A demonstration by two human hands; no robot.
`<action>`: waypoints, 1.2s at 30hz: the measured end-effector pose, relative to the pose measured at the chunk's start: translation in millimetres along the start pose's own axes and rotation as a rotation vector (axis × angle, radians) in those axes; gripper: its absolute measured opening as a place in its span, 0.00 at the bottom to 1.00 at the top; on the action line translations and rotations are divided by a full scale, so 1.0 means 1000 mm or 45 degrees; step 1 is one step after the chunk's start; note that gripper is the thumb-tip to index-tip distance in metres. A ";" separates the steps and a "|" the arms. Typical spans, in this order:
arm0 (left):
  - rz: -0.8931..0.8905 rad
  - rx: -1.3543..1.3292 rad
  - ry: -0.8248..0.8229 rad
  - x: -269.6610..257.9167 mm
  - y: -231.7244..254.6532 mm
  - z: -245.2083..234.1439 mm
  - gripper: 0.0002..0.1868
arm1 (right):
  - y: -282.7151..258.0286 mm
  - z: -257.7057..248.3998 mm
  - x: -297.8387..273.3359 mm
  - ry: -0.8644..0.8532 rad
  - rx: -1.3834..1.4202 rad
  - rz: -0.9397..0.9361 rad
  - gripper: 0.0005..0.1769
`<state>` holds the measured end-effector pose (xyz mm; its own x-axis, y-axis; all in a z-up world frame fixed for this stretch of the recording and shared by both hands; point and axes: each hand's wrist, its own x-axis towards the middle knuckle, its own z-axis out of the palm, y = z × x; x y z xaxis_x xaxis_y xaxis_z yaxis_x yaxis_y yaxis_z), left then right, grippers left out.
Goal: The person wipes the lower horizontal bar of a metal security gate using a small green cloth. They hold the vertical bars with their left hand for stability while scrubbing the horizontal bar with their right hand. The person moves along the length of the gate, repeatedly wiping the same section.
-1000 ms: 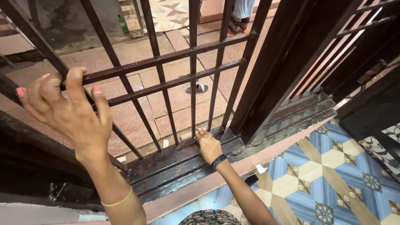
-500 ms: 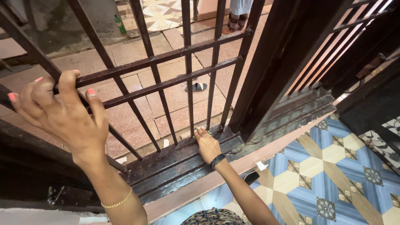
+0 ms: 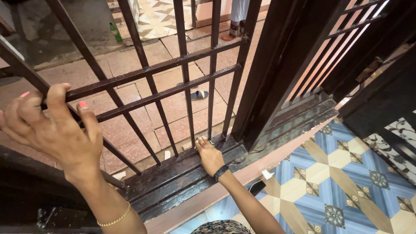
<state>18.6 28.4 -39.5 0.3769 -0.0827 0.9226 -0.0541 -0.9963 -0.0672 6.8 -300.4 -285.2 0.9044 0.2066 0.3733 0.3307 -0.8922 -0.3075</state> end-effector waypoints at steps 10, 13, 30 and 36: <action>-0.070 -0.003 0.006 0.009 0.007 0.002 0.12 | 0.001 -0.001 -0.023 0.060 0.010 -0.033 0.35; -0.086 -0.028 0.012 0.014 0.013 -0.005 0.14 | -0.001 -0.001 -0.011 0.046 0.019 -0.032 0.35; -0.022 0.015 0.025 0.001 0.002 0.001 0.14 | -0.008 -0.008 -0.024 0.038 0.031 0.030 0.34; 0.000 -0.004 -0.014 -0.006 -0.004 0.002 0.14 | -0.005 -0.008 -0.003 0.045 0.012 -0.025 0.34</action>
<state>18.8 33.3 -45.3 0.3873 -0.0827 0.9182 -0.0567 -0.9962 -0.0658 0.4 -300.1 -278.2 0.8876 0.2098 0.4101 0.3513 -0.8842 -0.3079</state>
